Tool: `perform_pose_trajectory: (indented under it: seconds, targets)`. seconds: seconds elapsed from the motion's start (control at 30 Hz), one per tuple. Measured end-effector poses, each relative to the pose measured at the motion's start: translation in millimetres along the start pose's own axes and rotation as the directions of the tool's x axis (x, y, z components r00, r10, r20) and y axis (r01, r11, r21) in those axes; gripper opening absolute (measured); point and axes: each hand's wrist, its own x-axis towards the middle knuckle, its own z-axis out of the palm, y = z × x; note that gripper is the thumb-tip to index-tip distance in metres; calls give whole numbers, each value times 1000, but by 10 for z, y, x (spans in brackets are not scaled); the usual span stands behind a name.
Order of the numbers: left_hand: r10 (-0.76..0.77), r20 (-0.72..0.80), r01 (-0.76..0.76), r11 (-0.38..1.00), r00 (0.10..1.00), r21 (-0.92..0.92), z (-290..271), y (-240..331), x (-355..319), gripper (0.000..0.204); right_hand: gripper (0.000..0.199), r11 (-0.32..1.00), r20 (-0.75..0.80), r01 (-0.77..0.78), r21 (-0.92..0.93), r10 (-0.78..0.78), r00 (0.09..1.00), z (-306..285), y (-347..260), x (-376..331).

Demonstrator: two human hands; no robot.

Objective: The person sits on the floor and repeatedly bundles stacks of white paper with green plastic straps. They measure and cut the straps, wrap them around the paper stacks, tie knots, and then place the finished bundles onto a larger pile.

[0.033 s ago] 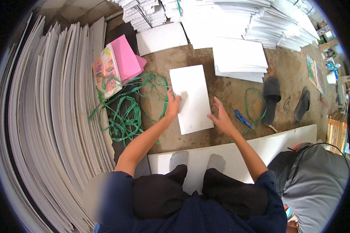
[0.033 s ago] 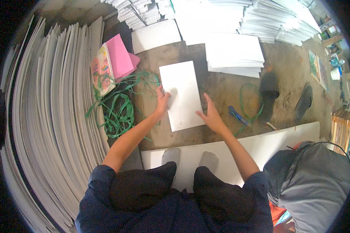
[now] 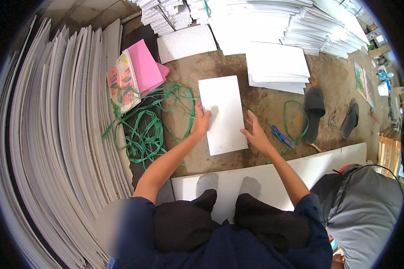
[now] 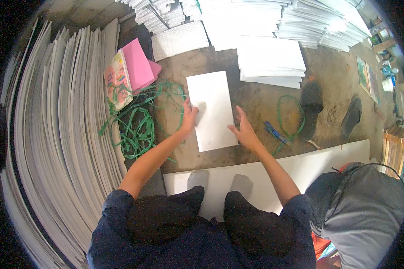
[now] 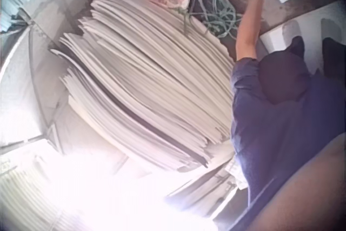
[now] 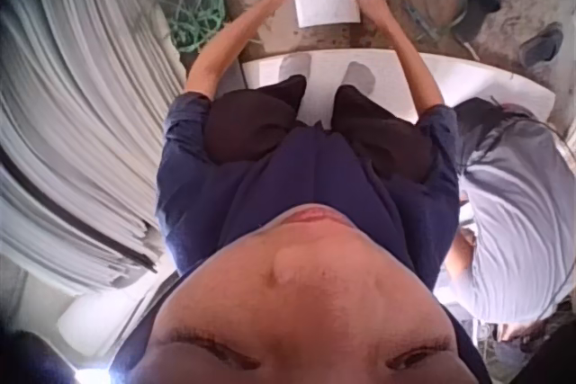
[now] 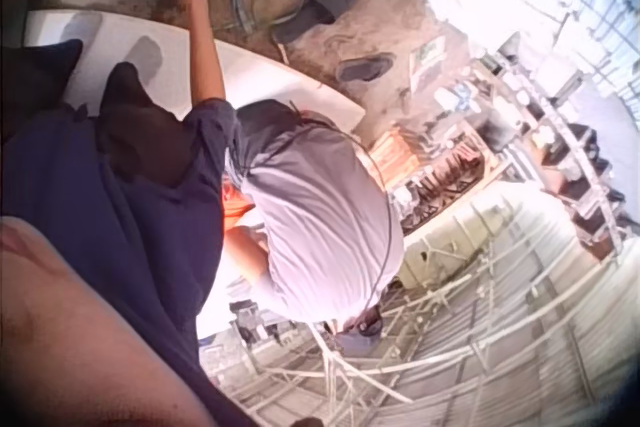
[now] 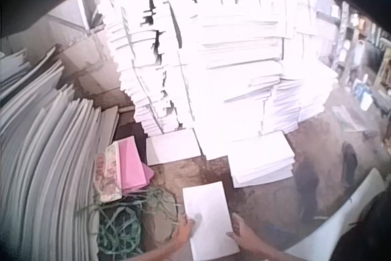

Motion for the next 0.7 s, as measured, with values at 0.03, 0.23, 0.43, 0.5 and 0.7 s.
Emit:
perform_pose_trajectory:
  seconds: [0.03,0.23,0.43,0.5,0.7]
  targets:
    - [-53,37,53,998,998,18,36,-60,21,63,72,991,13,-48,126,47,999,21,77,62]
    - [-70,-29,65,591,997,804,123,-117,111,60,66,999,-32,0,-44,-1,1000,39,442,275]
    - [438,179,-403,496,881,769,352,-43,559,51,50,997,-536,68,31,-40,843,-964,433,823]
    - [258,286,-374,783,923,497,917,310,949,43,47,971,-640,117,208,45,767,-1296,359,993]
    - [198,169,-258,817,965,515,1675,316,1300,50,47,868,-592,215,447,107,799,-1244,319,1074]
